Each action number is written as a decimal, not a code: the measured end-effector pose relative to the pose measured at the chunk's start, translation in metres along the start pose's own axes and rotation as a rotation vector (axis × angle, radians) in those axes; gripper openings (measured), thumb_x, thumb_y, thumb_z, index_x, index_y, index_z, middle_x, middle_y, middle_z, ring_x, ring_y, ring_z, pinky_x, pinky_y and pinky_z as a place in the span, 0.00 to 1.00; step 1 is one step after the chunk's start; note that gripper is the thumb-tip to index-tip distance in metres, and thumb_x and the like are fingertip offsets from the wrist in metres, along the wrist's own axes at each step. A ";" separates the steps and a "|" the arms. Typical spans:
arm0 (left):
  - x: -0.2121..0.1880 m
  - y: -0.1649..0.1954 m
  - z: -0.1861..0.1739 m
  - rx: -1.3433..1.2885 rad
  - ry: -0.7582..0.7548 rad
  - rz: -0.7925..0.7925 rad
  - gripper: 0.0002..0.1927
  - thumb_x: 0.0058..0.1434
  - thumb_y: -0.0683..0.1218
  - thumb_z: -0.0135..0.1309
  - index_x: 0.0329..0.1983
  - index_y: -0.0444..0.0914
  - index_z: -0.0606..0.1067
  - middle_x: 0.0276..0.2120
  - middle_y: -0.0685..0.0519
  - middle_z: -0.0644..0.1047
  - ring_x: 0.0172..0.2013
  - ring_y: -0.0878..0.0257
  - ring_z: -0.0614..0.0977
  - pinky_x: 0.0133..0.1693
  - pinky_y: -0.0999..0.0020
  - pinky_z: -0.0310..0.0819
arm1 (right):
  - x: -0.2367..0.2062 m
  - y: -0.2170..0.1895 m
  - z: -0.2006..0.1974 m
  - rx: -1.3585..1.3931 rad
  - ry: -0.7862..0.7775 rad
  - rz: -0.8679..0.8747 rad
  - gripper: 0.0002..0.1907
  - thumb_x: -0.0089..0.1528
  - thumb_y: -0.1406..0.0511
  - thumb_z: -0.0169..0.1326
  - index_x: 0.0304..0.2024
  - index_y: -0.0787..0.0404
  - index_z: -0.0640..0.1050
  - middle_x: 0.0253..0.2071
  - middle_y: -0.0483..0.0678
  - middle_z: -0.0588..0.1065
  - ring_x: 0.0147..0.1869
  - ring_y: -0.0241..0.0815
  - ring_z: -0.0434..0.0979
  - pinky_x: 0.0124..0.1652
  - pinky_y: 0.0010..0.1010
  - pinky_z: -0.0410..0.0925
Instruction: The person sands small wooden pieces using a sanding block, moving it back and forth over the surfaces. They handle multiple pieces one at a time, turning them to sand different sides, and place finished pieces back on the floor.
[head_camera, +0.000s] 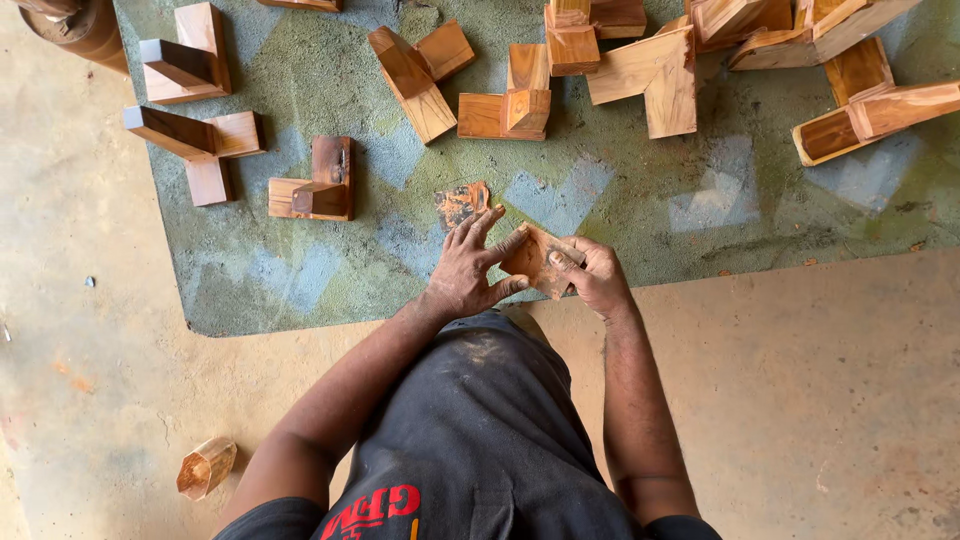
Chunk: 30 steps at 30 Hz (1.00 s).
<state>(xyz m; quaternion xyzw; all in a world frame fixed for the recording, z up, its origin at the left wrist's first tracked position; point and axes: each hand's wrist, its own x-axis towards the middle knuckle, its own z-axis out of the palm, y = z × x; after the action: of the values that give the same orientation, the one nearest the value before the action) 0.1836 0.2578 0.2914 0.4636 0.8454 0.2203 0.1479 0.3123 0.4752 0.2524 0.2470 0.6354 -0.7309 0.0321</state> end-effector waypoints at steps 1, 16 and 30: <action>0.000 0.000 0.001 0.001 -0.009 0.002 0.42 0.62 0.77 0.46 0.74 0.55 0.65 0.75 0.40 0.56 0.72 0.36 0.57 0.69 0.38 0.50 | 0.001 0.001 0.000 0.027 -0.013 -0.012 0.12 0.64 0.66 0.57 0.48 0.68 0.80 0.38 0.45 0.81 0.39 0.29 0.77 0.40 0.25 0.72; -0.032 -0.038 0.016 -0.672 0.045 -0.552 0.24 0.55 0.70 0.60 0.32 0.45 0.80 0.72 0.49 0.66 0.72 0.48 0.63 0.67 0.37 0.54 | 0.071 0.057 -0.016 -0.060 0.375 0.125 0.09 0.68 0.67 0.55 0.49 0.63 0.79 0.37 0.45 0.79 0.35 0.33 0.75 0.33 0.30 0.68; -0.111 -0.161 -0.007 -1.032 0.183 -0.643 0.23 0.63 0.62 0.59 0.44 0.39 0.82 0.56 0.44 0.80 0.60 0.56 0.79 0.59 0.55 0.72 | 0.092 0.038 0.092 -0.694 0.755 -0.219 0.22 0.65 0.63 0.62 0.59 0.61 0.75 0.59 0.57 0.69 0.63 0.55 0.65 0.57 0.49 0.66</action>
<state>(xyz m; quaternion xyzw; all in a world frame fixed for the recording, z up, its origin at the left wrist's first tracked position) 0.1233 0.0857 0.2206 0.0333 0.7364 0.5846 0.3390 0.2163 0.4053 0.1872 0.4000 0.8297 -0.3366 -0.1958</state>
